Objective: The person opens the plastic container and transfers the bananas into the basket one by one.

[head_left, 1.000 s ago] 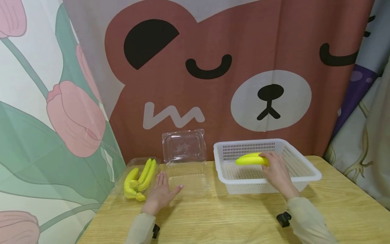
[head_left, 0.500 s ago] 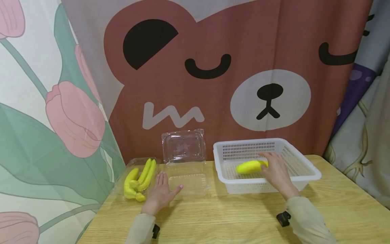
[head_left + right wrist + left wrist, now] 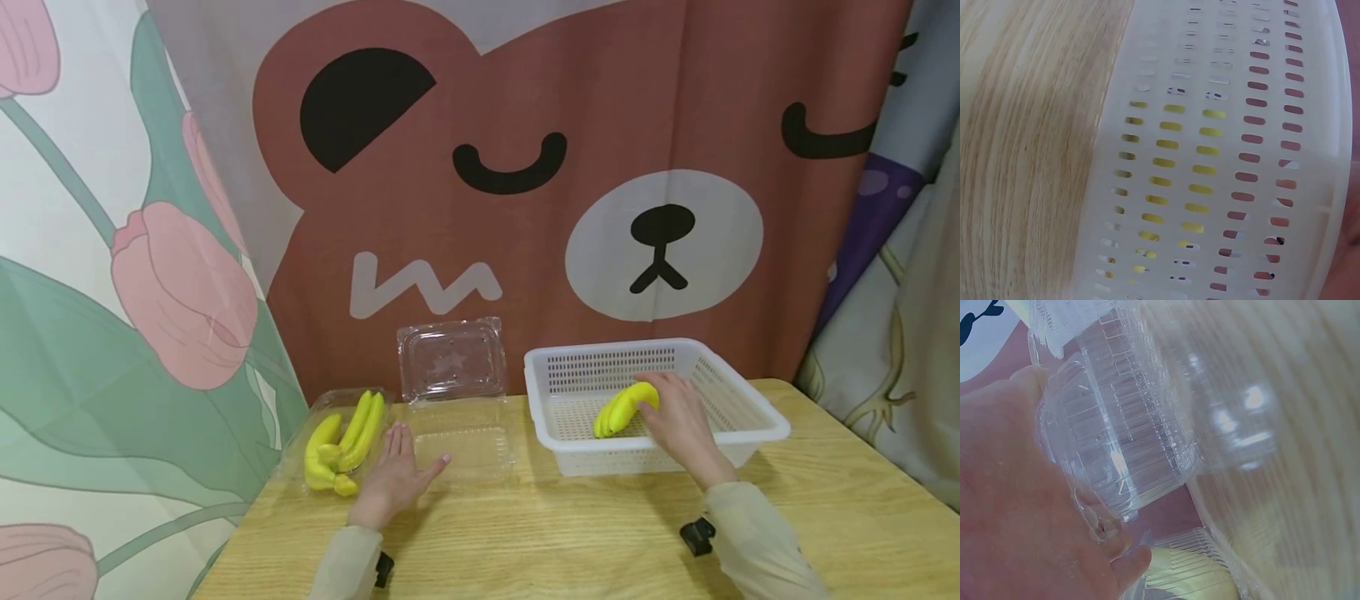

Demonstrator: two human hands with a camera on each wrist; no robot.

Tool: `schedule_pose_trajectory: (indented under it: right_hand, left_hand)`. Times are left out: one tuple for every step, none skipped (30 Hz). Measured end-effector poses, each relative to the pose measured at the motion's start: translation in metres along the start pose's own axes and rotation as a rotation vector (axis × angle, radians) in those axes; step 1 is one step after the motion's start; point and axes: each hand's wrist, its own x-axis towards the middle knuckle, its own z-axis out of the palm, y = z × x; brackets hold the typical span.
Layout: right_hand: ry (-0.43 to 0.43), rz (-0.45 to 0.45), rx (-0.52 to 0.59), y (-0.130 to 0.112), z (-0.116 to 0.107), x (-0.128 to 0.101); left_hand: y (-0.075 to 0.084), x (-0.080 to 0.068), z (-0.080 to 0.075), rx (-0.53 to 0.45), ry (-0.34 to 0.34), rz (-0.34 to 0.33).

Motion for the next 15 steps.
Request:
schedule_pose_trajectory:
  right_hand:
    - [-0.002, -0.002, 0.000, 0.000, 0.000, 0.000]
    - [-0.005, -0.002, 0.001, -0.001, 0.000, 0.001]
    - [-0.008, -0.002, 0.002, -0.001, 0.000, 0.001]
    - [-0.011, -0.001, 0.003, -0.002, -0.001, 0.001]
    - [-0.014, 0.002, 0.005, -0.003, -0.001, 0.001]
    - [-0.019, 0.007, 0.009, -0.003, -0.001, 0.001]
    - [-0.024, 0.009, 0.012, -0.004, -0.001, 0.001]
    - [-0.030, 0.015, 0.016, -0.005, -0.001, 0.001]
    - [-0.035, 0.021, 0.018, -0.006, -0.002, 0.001]
    - [-0.040, 0.027, 0.019, -0.007, -0.002, 0.001]
    - [-0.044, 0.033, 0.021, -0.007, -0.002, 0.001]
    - [-0.047, 0.035, 0.022, -0.008, -0.002, 0.001]
    - [-0.048, 0.035, 0.021, -0.009, -0.002, 0.002]
    - [-0.047, 0.035, 0.021, -0.010, -0.002, 0.002]
    - [-0.043, 0.033, 0.019, -0.011, -0.003, 0.002]
  left_hand:
    - [0.000, 0.000, 0.000, 0.000, 0.000, 0.000]
    - [0.000, 0.000, 0.000, -0.001, 0.002, 0.002]
    - [0.000, 0.000, 0.000, 0.000, 0.003, 0.002]
    - [0.000, 0.000, 0.000, -0.002, 0.005, 0.004]
    - [0.000, 0.000, -0.001, 0.001, 0.005, 0.005]
    - [0.000, 0.000, -0.001, 0.000, 0.007, 0.007]
    - [0.000, 0.000, -0.001, -0.002, 0.009, 0.009]
    - [0.000, 0.000, -0.001, -0.007, 0.012, 0.010]
    - [0.000, 0.000, -0.001, -0.009, 0.014, 0.010]
    - [0.000, 0.000, -0.001, -0.014, 0.017, 0.011]
    - [-0.001, 0.000, -0.001, -0.016, 0.018, 0.011]
    - [-0.001, 0.000, -0.001, -0.018, 0.019, 0.010]
    - [-0.001, 0.000, -0.001, -0.019, 0.019, 0.009]
    - [-0.001, 0.000, 0.000, -0.018, 0.022, 0.009]
    - [-0.001, 0.001, 0.000, -0.016, 0.024, 0.010]
